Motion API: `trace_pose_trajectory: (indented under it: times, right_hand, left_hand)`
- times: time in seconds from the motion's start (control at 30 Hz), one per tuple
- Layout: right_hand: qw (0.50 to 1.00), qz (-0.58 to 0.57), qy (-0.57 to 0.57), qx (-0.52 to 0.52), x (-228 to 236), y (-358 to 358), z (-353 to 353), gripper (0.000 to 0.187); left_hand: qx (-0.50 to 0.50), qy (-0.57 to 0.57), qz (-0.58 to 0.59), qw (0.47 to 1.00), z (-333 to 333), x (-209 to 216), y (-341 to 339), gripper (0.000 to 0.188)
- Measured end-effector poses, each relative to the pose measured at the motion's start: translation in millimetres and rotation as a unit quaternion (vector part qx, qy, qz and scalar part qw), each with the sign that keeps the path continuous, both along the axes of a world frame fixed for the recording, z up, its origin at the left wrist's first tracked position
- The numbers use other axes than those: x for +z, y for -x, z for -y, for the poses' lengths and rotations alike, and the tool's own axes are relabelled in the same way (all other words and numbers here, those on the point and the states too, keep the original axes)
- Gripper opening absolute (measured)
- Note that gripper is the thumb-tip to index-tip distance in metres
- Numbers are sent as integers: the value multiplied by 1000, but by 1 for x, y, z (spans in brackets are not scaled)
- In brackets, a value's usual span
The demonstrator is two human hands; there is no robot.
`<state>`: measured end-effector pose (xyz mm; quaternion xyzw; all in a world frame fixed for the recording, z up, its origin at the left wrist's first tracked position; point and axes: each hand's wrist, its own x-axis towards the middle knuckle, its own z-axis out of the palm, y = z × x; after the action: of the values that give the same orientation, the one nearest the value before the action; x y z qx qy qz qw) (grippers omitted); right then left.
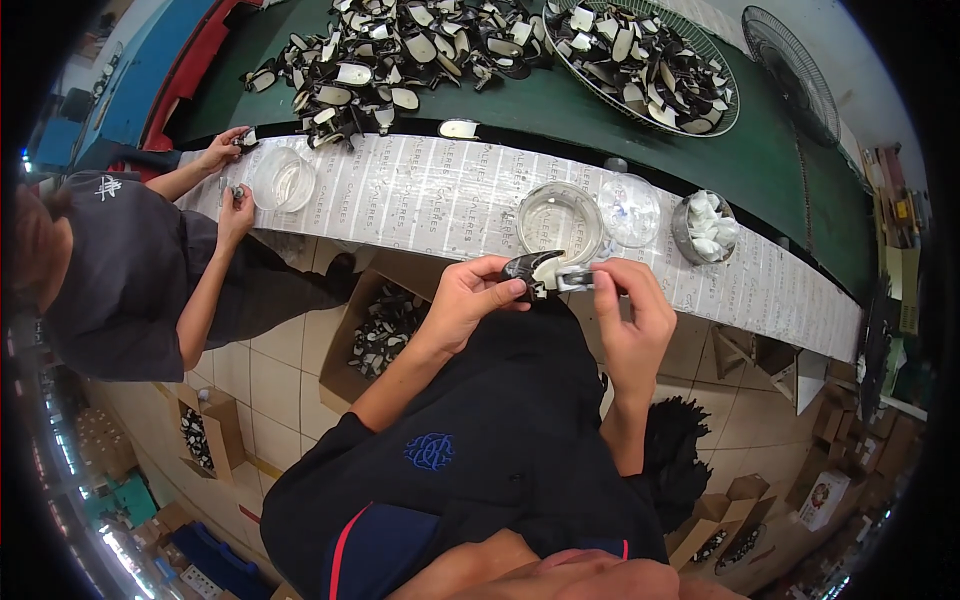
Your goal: Assembling small components onto a shoe upper at a manufacturing workstation.
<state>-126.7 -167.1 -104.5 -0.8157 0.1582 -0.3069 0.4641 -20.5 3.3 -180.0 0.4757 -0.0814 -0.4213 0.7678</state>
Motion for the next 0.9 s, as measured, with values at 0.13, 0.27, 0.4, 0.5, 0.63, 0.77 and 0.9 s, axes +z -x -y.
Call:
trace_pose_trajectory:
  times: [0.13,0.27,0.4,0.5,0.63,0.77,0.9]
  right_hand:
    - [994,-5,83,70,-6,-4,-4,13]
    - [991,1,116,74,-5,-8,-5,15]
    - [987,2,140,78,-4,-10,-5,16]
    - [983,12,158,92,-3,-11,-6,17]
    - [980,19,181,84,-4,-13,-7,17]
    - [977,20,204,49,-6,-14,-7,16]
    - [974,18,224,25,-9,-15,-6,15]
  left_hand:
    - [-2,17,-6,1000,0,1,0,23]
    - [-1,13,11,1000,1,3,0,23]
    - [-3,16,15,1000,1,4,0,26]
    - [4,13,21,1000,1,2,1,24]
    - [6,6,29,1000,2,6,1,25]
    - [-1,0,37,999,2,9,1,27]
    - [-4,-5,47,999,2,8,1,27]
